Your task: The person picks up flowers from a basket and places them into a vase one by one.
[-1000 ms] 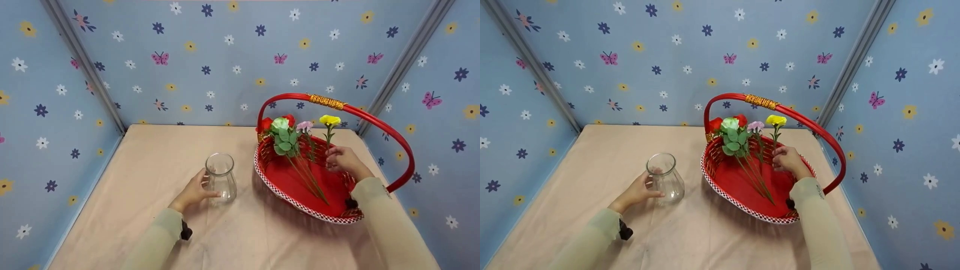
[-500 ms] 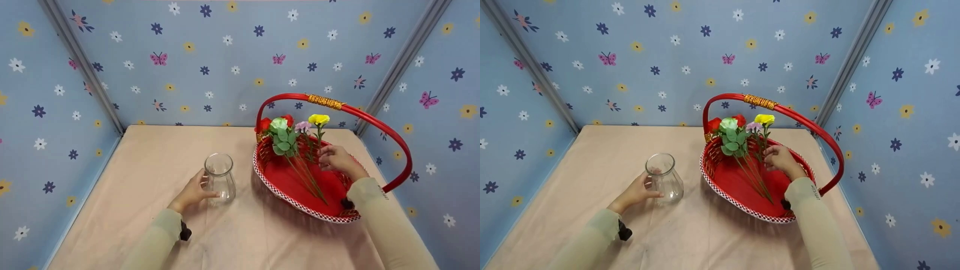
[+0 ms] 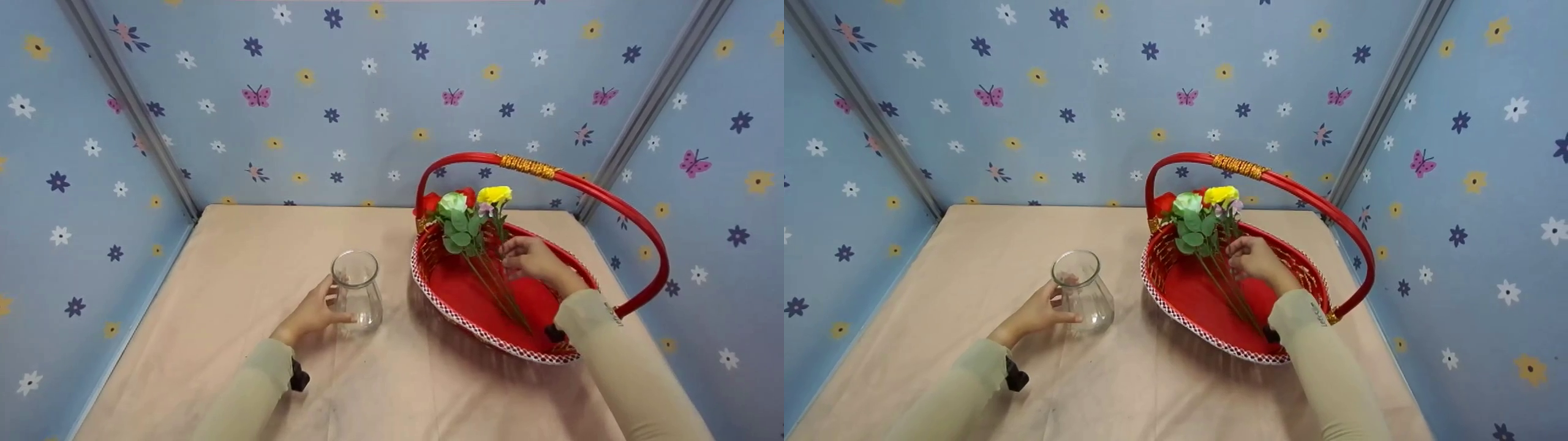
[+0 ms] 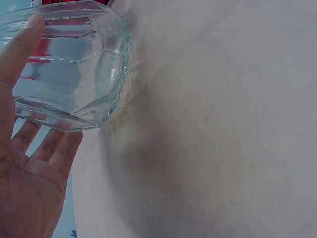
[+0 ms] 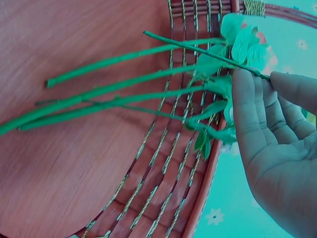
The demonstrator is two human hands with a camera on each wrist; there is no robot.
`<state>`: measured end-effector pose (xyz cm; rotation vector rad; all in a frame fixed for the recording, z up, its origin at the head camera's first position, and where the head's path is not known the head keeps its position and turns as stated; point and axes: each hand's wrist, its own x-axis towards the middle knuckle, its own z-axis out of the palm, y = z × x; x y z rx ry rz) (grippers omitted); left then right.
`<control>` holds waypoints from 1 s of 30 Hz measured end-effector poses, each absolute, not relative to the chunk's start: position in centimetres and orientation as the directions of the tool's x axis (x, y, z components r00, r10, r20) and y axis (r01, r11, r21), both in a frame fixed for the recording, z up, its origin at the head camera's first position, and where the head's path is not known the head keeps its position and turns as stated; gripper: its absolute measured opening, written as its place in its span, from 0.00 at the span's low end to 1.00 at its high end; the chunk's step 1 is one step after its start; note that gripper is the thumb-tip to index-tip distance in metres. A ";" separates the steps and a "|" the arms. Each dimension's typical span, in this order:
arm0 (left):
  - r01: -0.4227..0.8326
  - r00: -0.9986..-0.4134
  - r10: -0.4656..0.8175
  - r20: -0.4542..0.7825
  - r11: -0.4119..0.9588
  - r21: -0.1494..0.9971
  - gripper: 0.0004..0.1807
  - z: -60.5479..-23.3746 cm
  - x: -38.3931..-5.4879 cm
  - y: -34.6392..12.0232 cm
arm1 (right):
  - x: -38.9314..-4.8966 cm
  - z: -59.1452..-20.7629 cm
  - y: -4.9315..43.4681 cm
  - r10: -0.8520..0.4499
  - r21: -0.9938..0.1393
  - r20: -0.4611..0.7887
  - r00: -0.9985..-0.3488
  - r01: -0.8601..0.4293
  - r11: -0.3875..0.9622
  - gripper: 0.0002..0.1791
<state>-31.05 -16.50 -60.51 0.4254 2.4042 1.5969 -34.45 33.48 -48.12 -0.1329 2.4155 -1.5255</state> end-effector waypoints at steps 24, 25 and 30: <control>0.174 -0.941 0.334 0.051 0.349 0.921 0.58 -60.9 -30.9 -15.9 | -33.4 -46.5 28.7 -0.336 -0.876 -0.154 -0.929 -0.029 0.482 0.13; 0.179 -0.942 0.330 0.059 0.346 0.921 0.57 -61.0 -30.9 -15.9 | -33.4 -46.3 28.6 -0.341 -0.876 -0.148 -0.928 -0.037 0.481 0.14; 0.180 -0.952 0.298 0.070 0.362 0.915 0.54 -61.0 -30.7 -15.5 | -33.2 -45.6 27.6 -0.359 -0.881 -0.131 -0.924 -0.058 0.470 0.13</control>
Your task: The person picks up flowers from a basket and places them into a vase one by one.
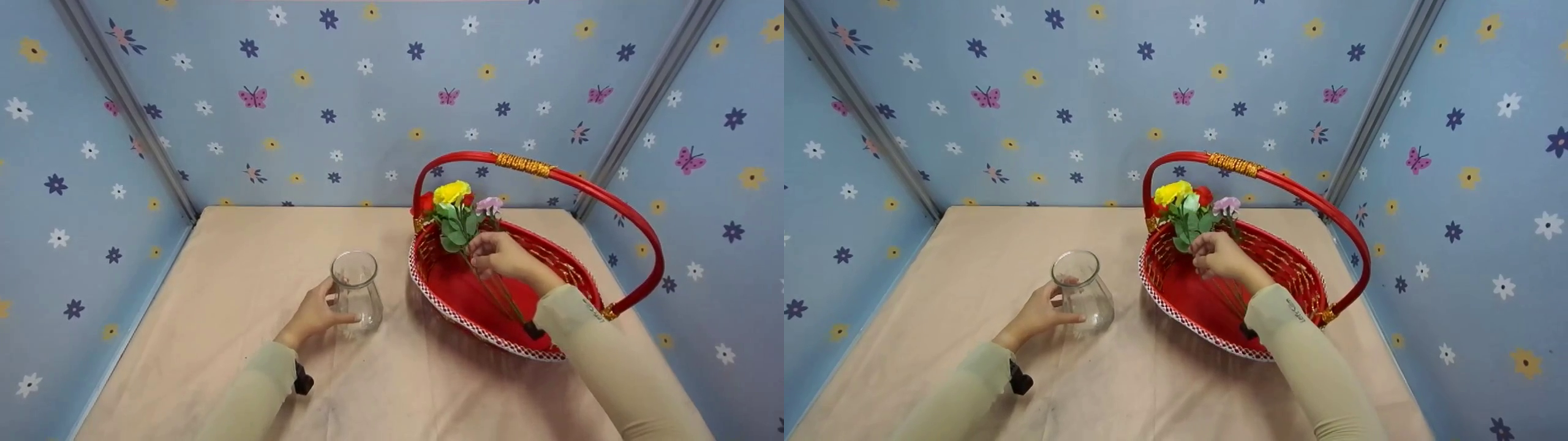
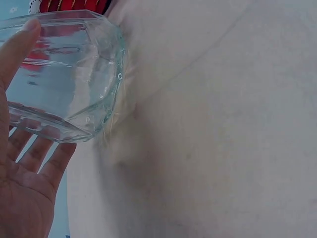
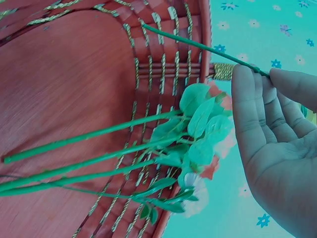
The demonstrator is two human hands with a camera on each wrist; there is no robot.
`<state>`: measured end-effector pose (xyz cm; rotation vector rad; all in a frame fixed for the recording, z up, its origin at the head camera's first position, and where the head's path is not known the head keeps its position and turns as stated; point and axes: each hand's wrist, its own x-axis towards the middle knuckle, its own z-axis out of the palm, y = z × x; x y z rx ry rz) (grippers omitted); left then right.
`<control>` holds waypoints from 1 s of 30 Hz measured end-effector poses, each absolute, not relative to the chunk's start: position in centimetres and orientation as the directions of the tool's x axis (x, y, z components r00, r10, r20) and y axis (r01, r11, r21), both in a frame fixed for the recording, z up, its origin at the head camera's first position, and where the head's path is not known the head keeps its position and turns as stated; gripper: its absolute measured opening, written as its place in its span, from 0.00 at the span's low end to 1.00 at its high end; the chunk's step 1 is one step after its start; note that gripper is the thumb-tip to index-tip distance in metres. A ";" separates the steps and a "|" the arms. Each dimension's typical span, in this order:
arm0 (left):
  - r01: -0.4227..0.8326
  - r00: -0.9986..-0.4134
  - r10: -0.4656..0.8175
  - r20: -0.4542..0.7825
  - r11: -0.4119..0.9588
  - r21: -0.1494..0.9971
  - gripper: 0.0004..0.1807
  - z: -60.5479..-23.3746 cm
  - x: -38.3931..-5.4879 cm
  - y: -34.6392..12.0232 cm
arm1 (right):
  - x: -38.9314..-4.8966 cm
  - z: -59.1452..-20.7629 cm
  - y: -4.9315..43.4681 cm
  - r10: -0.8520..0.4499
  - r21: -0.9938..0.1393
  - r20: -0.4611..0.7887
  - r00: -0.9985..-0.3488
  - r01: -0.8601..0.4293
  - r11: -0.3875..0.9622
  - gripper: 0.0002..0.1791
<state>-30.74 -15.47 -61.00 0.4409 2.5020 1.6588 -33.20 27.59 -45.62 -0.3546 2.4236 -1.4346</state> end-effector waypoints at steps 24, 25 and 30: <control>0.180 -0.959 0.274 0.077 0.374 0.910 0.55 -61.3 -30.8 -15.4 | -33.9 -44.4 22.6 -0.366 -0.934 -0.099 -0.925 -0.040 0.355 0.09; 0.178 -0.959 0.272 0.076 0.373 0.911 0.55 -61.3 -30.8 -15.4 | -33.9 -44.4 22.4 -0.362 -0.935 -0.099 -0.927 -0.038 0.353 0.09; 0.170 -0.960 0.273 0.071 0.358 0.918 0.57 -61.3 -30.7 -15.4 | -33.9 -44.3 21.5 -0.334 -0.944 -0.104 -0.937 -0.013 0.330 0.06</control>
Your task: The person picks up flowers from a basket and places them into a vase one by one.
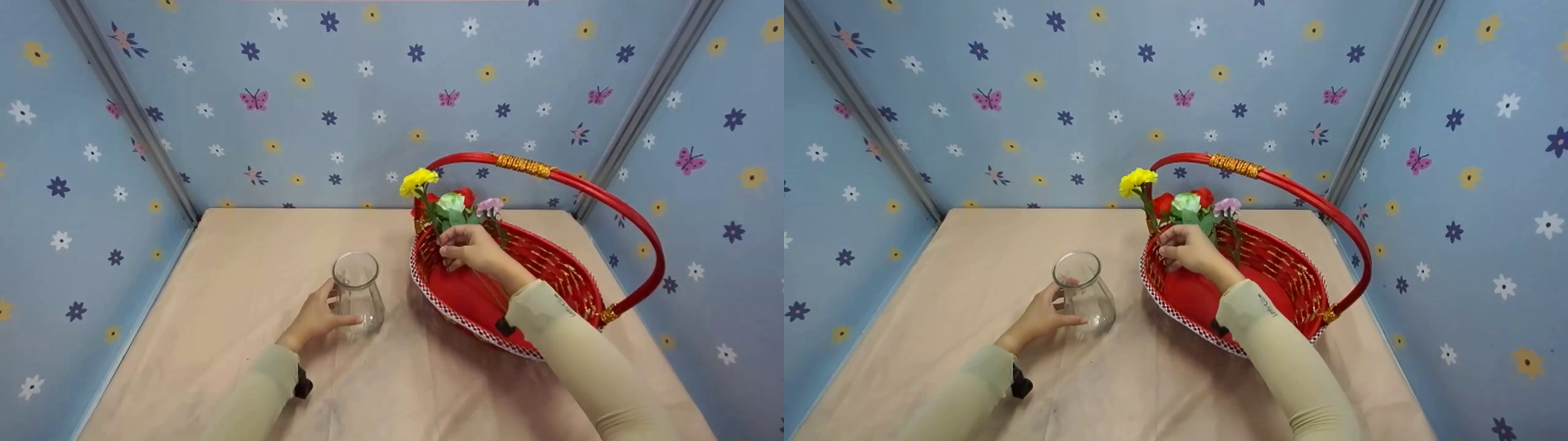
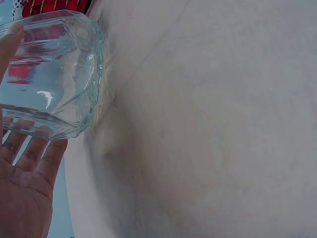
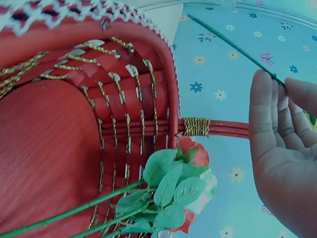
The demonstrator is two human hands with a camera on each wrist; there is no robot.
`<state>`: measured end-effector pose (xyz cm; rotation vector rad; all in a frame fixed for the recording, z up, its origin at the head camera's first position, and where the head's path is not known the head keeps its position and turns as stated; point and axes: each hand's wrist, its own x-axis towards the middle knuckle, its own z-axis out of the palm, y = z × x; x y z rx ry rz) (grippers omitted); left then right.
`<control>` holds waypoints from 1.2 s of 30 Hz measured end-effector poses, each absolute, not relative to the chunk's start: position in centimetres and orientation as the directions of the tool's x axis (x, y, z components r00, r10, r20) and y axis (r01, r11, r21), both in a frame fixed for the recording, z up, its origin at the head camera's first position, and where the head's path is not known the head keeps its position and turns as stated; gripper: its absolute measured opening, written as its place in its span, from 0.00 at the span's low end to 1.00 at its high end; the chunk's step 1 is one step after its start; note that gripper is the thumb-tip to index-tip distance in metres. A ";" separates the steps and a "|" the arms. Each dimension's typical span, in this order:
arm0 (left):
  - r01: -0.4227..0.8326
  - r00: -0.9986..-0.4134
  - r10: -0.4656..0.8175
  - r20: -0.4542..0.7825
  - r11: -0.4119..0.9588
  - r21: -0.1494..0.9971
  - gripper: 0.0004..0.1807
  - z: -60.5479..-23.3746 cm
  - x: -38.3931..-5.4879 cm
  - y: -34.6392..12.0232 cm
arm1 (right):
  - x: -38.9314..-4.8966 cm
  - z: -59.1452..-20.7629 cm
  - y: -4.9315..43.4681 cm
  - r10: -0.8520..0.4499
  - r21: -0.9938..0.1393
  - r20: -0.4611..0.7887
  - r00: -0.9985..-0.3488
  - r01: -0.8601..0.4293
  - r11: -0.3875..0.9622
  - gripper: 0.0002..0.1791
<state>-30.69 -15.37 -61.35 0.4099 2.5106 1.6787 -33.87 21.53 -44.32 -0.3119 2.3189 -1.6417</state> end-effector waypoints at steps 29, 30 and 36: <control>0.180 -0.961 0.265 0.079 0.382 0.906 0.54 -61.8 -30.5 -15.4 | -34.0 -44.6 15.0 -0.226 -0.983 0.088 -0.970 -0.121 0.135 0.03; 0.182 -0.961 0.266 0.082 0.381 0.906 0.54 -61.8 -30.6 -15.4 | -34.0 -44.6 14.7 -0.213 -0.984 0.094 -0.973 -0.123 0.127 0.03; 0.167 -0.963 0.262 0.066 0.388 0.907 0.55 -61.5 -30.6 -15.3 | -34.2 -44.7 12.9 -0.159 -0.993 0.109 -0.981 -0.114 0.021 0.05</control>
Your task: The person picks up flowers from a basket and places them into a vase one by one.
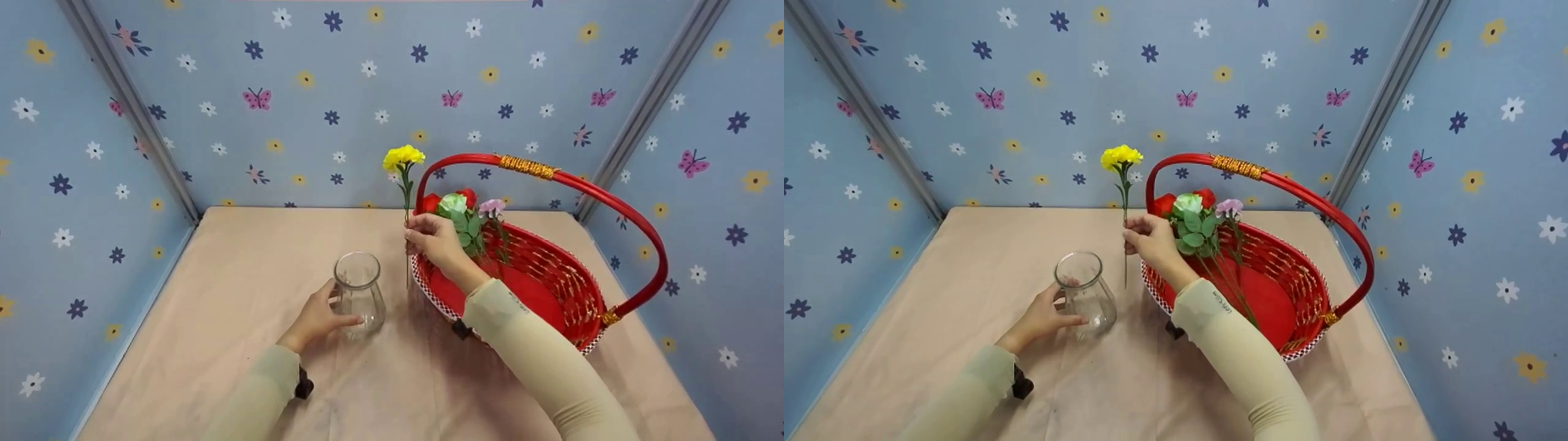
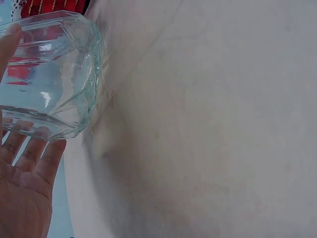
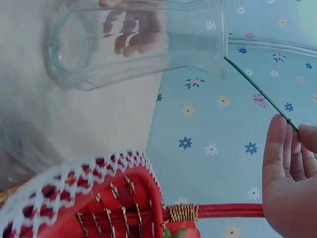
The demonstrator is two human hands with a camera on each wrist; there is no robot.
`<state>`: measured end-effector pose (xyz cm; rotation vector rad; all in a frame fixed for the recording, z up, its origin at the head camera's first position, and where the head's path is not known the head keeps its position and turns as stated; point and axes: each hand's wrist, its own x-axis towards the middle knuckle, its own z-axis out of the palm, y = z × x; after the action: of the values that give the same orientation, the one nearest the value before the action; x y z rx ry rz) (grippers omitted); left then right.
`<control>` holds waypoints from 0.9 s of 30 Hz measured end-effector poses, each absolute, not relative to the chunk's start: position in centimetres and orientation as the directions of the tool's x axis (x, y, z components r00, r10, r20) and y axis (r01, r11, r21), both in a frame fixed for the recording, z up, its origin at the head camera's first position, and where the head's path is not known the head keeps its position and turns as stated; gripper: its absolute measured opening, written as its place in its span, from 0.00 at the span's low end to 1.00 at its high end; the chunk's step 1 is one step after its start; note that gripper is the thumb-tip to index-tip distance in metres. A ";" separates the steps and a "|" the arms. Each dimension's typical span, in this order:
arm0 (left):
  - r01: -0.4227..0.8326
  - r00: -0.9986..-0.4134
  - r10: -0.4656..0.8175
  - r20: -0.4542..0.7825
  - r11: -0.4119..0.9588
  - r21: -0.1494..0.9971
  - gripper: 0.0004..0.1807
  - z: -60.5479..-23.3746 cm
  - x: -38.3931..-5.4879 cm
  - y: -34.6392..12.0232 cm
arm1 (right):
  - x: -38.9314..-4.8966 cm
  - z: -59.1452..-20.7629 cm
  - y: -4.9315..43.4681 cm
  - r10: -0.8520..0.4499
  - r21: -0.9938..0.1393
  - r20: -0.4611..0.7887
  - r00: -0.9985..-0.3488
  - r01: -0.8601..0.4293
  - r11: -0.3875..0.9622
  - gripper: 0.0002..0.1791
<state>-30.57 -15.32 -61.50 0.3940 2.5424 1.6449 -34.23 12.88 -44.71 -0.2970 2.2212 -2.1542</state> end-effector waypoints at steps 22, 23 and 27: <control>0.167 -0.963 0.259 0.073 0.362 0.917 0.53 -61.6 -30.6 -15.2 | -34.1 -43.9 8.6 -0.061 -0.986 0.131 -0.989 -0.124 -0.109 0.05; 0.168 -0.963 0.259 0.074 0.361 0.918 0.53 -61.6 -30.6 -15.2 | -34.1 -43.9 8.4 -0.054 -0.985 0.131 -0.990 -0.123 -0.121 0.05; 0.173 -0.962 0.261 0.080 0.357 0.918 0.53 -61.6 -30.6 -15.2 | -34.3 -44.1 7.9 -0.033 -0.980 0.128 -0.991 -0.122 -0.157 0.06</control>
<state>-30.63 -15.24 -61.64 0.4043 2.5205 1.6898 -34.28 7.90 -44.10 -0.1910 2.0766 -2.4270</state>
